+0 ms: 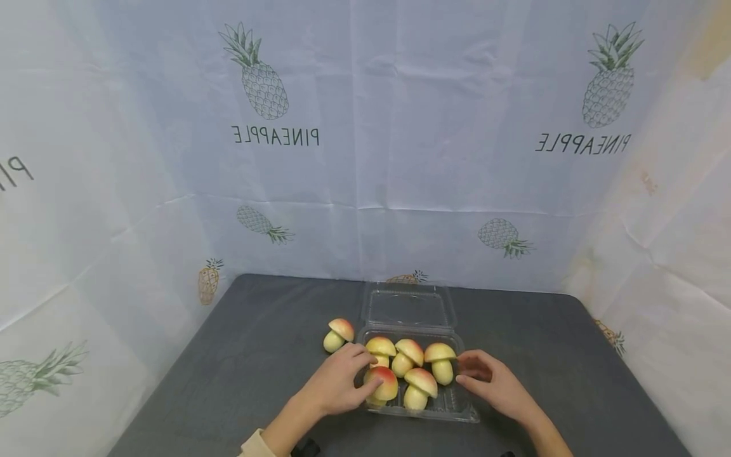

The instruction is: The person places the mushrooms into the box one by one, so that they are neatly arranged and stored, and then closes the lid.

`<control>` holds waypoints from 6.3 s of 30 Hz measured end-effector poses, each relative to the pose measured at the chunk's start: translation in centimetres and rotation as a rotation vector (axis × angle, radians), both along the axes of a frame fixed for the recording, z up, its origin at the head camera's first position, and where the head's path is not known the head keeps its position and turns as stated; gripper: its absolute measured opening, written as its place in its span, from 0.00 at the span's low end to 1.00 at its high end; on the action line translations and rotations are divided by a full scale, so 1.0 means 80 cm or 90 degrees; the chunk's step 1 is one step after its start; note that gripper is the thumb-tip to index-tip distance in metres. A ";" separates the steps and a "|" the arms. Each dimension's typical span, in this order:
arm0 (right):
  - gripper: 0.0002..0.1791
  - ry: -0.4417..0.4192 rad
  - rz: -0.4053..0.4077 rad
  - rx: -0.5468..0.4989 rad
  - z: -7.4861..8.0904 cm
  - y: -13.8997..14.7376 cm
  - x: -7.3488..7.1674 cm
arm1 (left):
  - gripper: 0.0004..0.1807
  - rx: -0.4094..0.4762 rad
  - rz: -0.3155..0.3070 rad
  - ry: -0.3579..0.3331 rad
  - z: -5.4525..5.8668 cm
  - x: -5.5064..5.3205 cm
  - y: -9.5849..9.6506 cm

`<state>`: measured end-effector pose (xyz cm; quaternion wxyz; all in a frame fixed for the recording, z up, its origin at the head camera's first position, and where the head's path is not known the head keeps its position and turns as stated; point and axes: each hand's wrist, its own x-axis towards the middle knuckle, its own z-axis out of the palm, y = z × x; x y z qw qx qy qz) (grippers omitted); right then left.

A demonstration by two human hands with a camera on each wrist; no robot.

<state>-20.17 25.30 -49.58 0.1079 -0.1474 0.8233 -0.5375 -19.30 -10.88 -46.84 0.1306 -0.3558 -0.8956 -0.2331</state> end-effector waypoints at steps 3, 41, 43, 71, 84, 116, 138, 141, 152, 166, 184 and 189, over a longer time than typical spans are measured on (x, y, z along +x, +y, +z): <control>0.26 0.003 0.006 -0.003 0.001 0.002 0.001 | 0.14 0.020 0.009 -0.017 0.007 -0.002 -0.002; 0.26 -0.005 0.039 -0.028 0.000 0.014 0.009 | 0.23 0.121 0.191 -0.197 -0.022 -0.075 -0.047; 0.26 -0.004 0.039 -0.028 0.000 0.014 0.009 | 0.22 0.132 0.193 -0.198 -0.025 -0.076 -0.049; 0.25 0.006 0.013 -0.008 -0.005 0.005 -0.001 | 0.23 0.247 0.188 -0.113 0.017 -0.075 -0.044; 0.25 0.015 0.011 -0.012 -0.004 0.004 0.002 | 0.20 0.247 0.101 -0.081 0.051 -0.050 -0.006; 0.24 0.033 0.048 -0.025 -0.006 0.010 0.001 | 0.20 0.241 -0.054 -0.133 0.058 -0.013 0.092; 0.22 0.020 0.093 -0.082 -0.007 0.016 0.001 | 0.19 0.257 -0.051 -0.180 0.016 0.003 0.147; 0.22 0.019 0.092 -0.077 -0.007 0.015 0.002 | 0.19 0.211 -0.038 -0.169 0.010 0.004 0.148; 0.23 0.018 0.090 -0.071 -0.006 0.015 0.004 | 0.17 0.045 -0.044 -0.120 -0.001 0.008 0.153; 0.24 0.009 0.109 -0.101 -0.003 0.015 0.005 | 0.18 -0.058 0.011 -0.047 -0.016 0.012 0.152; 0.25 -0.008 0.100 -0.077 0.001 0.014 0.002 | 0.17 0.000 0.035 -0.101 0.029 0.015 0.092; 0.26 -0.019 0.102 -0.073 0.005 0.014 0.003 | 0.17 0.043 0.073 -0.137 0.033 0.010 0.063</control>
